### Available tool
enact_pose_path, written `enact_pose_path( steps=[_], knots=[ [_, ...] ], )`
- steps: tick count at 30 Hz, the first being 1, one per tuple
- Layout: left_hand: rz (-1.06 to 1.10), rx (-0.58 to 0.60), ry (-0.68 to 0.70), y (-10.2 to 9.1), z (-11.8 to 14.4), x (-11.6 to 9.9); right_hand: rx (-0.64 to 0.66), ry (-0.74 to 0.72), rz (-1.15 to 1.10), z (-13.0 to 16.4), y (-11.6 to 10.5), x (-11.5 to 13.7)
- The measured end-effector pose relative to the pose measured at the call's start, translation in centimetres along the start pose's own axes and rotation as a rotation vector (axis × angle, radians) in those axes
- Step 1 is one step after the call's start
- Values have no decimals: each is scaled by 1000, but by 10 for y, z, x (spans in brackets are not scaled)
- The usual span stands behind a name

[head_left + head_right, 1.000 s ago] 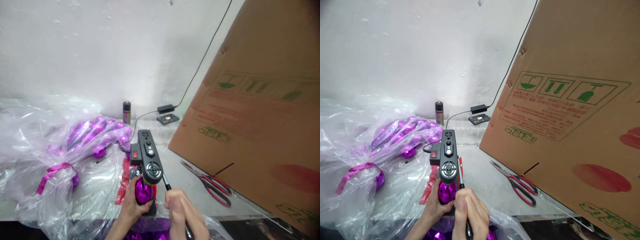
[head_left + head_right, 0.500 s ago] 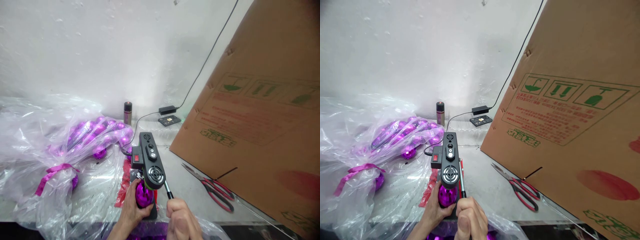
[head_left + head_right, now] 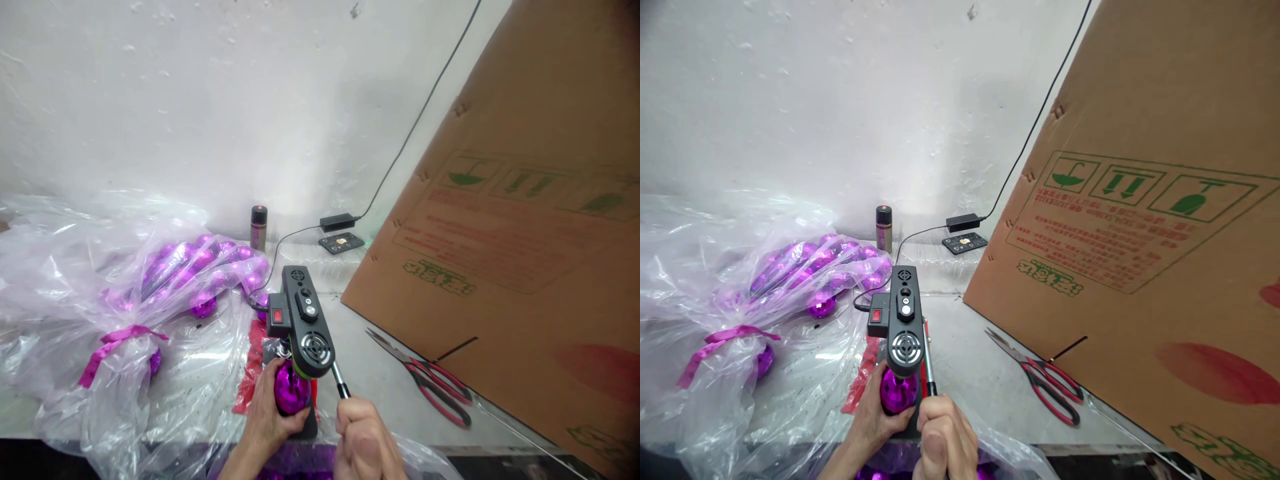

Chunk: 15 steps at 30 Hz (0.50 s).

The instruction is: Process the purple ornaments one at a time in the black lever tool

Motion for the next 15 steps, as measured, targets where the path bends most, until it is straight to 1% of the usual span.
enact_pose_path(
  steps=[3, 6, 8, 11, 15],
  knots=[
    [-6, -1, 3, 0, -1, -1, -70, -20, -8, -1, 0, 0],
    [-1, -31, -1, -1, -2, -3, -115, -28, -17, 0, 3, -1],
    [5, -30, 0, -1, -2, -5, -142, -23, -24, 2, 3, -4],
    [9, -17, 9, 0, -2, -6, -156, -19, -44, 6, 2, -9],
    [4, -42, 17, 3, -2, -7, -143, -35, -81, 8, -4, -16]
  ],
)
Point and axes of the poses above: each hand's wrist, its own z-axis away from the middle knuckle, its own y-axis out of the palm, x = y × z, the point moved 3 cm from there along -z, towards the middle knuckle, and after that the axes turned 5 degrees about -x, right-handed, at the moved point
